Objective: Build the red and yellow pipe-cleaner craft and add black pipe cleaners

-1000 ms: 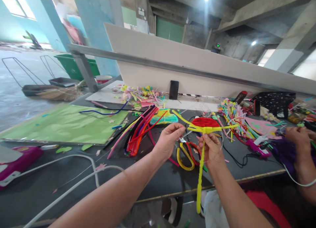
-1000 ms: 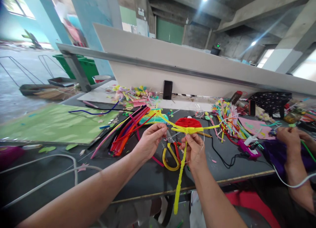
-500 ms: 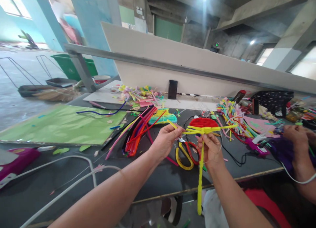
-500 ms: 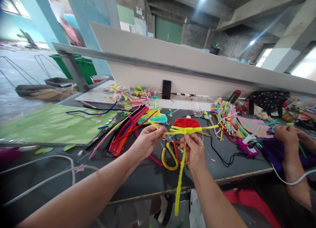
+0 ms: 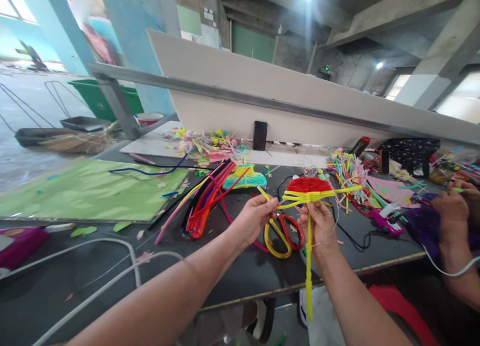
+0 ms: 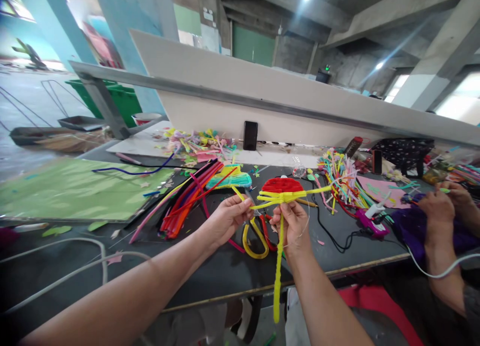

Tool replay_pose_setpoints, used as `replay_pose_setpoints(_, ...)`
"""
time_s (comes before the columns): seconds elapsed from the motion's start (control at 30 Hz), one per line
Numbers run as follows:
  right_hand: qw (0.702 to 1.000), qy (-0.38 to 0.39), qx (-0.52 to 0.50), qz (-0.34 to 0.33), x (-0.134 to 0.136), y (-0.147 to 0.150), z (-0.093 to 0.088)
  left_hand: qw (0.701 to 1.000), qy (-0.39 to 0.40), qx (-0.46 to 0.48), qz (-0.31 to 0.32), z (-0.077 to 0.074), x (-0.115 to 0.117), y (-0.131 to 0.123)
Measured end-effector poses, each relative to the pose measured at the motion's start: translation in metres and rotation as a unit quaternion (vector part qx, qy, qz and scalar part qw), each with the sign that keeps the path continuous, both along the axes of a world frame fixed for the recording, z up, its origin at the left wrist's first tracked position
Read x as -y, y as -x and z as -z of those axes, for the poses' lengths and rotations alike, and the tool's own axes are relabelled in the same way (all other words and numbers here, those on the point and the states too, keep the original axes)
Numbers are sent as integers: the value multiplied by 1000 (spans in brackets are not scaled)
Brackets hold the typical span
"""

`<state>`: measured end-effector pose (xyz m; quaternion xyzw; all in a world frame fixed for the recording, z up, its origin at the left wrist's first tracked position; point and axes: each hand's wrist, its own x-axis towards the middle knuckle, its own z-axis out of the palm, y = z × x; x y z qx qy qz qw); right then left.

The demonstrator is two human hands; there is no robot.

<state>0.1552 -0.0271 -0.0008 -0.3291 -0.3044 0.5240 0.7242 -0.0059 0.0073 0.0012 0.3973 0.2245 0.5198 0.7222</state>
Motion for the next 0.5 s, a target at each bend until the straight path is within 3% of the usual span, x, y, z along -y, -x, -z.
replay_pose_setpoints(0.33,998,-27,32,-54,-5,-6,1,999,-31,-6,-28,1,-1,-1)
replay_pose_setpoints(0.5,998,-22,52,-15,-7,-8,-3,999,-45,-11,-17,-1,-3,0)
